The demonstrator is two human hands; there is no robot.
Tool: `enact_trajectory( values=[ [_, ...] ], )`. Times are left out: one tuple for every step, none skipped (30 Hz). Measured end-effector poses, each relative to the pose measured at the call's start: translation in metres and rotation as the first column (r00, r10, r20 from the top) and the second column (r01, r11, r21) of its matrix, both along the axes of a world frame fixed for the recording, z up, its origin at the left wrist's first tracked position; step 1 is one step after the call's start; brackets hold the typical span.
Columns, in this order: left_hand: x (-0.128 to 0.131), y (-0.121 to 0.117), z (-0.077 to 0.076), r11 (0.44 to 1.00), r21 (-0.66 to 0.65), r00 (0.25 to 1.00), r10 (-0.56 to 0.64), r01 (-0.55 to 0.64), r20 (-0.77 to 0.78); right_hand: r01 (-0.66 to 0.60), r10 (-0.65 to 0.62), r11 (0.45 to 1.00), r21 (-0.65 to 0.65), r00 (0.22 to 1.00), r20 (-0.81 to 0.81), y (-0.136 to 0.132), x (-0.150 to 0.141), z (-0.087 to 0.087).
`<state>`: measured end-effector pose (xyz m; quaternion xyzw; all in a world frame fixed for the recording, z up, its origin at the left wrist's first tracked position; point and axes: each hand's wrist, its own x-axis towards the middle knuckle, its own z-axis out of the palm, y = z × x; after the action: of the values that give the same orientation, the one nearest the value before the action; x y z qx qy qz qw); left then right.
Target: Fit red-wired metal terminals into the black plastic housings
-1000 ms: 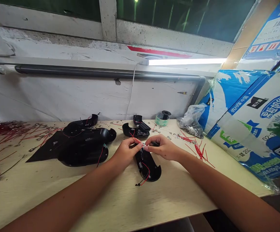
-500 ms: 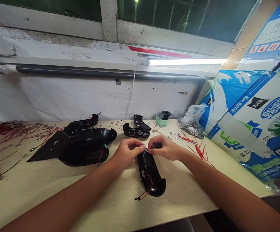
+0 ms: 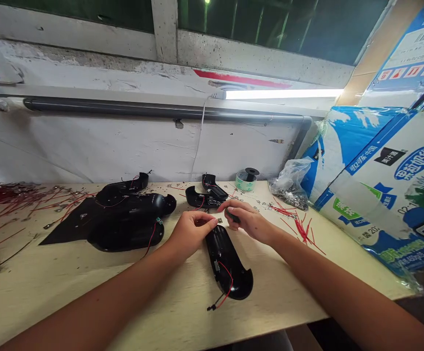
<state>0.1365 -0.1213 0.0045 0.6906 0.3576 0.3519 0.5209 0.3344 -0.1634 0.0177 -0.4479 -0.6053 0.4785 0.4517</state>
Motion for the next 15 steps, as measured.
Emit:
enact_trajectory(
  values=[
    [0.000,0.000,0.000,1.000,-0.009,1.000,0.012,-0.012,0.004,0.010,-0.010,1.000,0.014,1.000,0.000,0.000,-0.001,0.000],
    [0.000,0.000,0.000,1.000,-0.014,1.000,0.023,-0.023,0.008,0.024,-0.025,0.999,0.032,0.999,0.025,-0.001,-0.002,0.001],
    [0.000,0.000,0.000,0.999,-0.013,0.999,0.034,-0.034,0.010,0.037,-0.039,0.998,0.045,0.998,0.055,-0.002,-0.004,0.002],
    [0.001,0.001,0.000,0.999,-0.005,0.999,0.040,-0.040,0.013,0.044,-0.048,0.998,0.049,0.996,0.079,-0.003,-0.006,0.003],
    [0.001,0.001,-0.001,0.999,0.006,0.999,0.043,-0.044,0.019,0.044,-0.048,0.998,0.048,0.995,0.092,-0.004,-0.008,0.004],
    [0.001,0.002,-0.002,0.999,0.016,0.999,0.044,-0.044,0.026,0.040,-0.044,0.998,0.043,0.995,0.094,-0.005,-0.010,0.004],
    [0.001,0.002,-0.002,0.999,0.022,0.998,0.042,-0.043,0.035,0.033,-0.035,0.999,0.033,0.996,0.087,-0.006,-0.012,0.004],
    [0.001,0.002,-0.003,0.999,0.022,0.998,0.039,-0.040,0.045,0.024,-0.025,1.000,0.020,0.997,0.079,-0.007,-0.014,0.003],
    [0.002,0.002,-0.003,0.999,0.018,0.998,0.035,-0.036,0.051,0.017,-0.017,1.000,0.007,0.997,0.069,-0.007,-0.015,0.002],
    [0.002,0.002,-0.002,0.999,0.013,0.998,0.031,-0.032,0.054,0.010,-0.010,1.000,-0.002,0.998,0.059,-0.007,-0.016,0.000],
    [0.002,0.001,-0.002,1.000,0.010,0.998,0.029,-0.030,0.055,0.005,-0.004,1.000,-0.008,0.998,0.059,-0.007,-0.016,-0.002],
    [0.002,0.001,-0.001,0.999,0.009,0.998,0.030,-0.030,0.055,0.002,-0.002,1.000,-0.008,0.997,0.078,-0.007,-0.016,-0.003],
    [0.002,0.000,0.000,0.999,0.012,0.998,0.034,-0.034,0.054,0.005,-0.005,1.000,-0.001,0.993,0.117,-0.007,-0.016,-0.004],
    [0.002,-0.001,0.001,0.999,0.016,0.998,0.040,-0.041,0.052,0.015,-0.017,1.000,0.016,0.985,0.172,-0.007,-0.015,-0.004],
    [0.001,-0.001,0.001,0.999,0.018,0.998,0.048,-0.049,0.050,0.024,-0.034,0.999,0.042,0.971,0.239,-0.007,-0.015,-0.003]
  ],
)
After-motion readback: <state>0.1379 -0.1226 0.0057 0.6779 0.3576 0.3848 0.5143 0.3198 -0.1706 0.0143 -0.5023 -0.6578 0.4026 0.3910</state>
